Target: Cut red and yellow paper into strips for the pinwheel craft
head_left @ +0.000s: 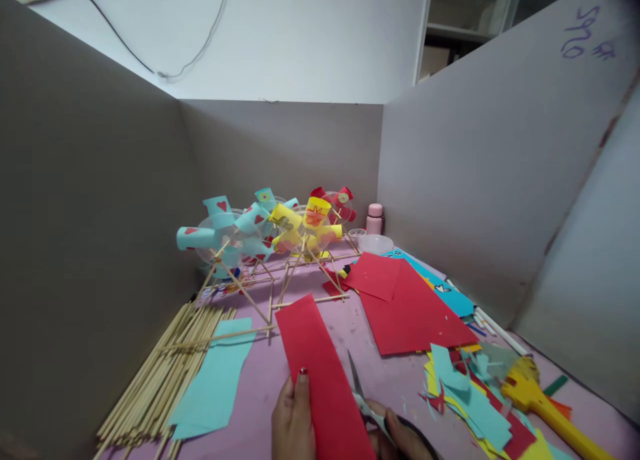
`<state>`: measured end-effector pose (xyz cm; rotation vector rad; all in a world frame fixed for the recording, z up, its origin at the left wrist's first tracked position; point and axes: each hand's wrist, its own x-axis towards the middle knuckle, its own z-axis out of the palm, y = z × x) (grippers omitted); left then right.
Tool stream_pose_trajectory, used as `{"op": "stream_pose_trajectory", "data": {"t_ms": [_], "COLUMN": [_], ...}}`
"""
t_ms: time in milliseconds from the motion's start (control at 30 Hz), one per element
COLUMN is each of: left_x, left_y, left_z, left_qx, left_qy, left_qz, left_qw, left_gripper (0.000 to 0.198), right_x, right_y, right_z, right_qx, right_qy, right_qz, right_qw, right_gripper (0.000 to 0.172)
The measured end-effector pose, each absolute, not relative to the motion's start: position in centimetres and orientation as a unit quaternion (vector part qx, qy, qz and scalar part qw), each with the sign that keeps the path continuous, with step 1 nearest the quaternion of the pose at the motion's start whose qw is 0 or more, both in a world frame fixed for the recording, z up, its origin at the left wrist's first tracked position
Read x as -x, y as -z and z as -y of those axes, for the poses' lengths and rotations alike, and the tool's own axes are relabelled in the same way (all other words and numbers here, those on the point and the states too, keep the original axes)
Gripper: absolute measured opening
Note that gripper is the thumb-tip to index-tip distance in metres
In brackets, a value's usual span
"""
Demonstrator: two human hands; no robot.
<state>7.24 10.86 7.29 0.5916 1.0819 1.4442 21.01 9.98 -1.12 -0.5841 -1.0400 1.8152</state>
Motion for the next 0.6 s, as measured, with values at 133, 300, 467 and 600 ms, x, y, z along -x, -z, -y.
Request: {"op": "stream_pose_trajectory", "data": {"t_ms": [133,300,467,600], "left_x": [-7.4,-7.3,-7.1,-7.2], "left_y": [-7.2,-7.2,-7.5,-7.9], "left_z": [-11.0,-10.9,-10.6,-10.5], "left_qx": [-0.228,-0.22,-0.228,-0.236], "left_qy": [-0.629,-0.612,-0.595,-0.601], "left_qz": [-0.449,-0.467,-0.484,-0.503], "left_qw": [0.593,0.599,0.599,0.575], "left_gripper": [0.041,0.048,0.052,0.05], "right_x": [-21.0,-21.2,-21.9,-22.0], "right_y": [1.3,0.9,-0.8,-1.6], "right_z": [-10.1,-10.2,-9.9,-9.8], "right_qx": [0.237,0.234,0.27,0.298], "right_qy": [-0.735,-0.73,-0.712,-0.698], "right_qz": [0.428,0.44,0.456,0.459], "right_qw": [0.47,0.468,0.461,0.461], "right_gripper": [0.063,0.061,0.059,0.057]}}
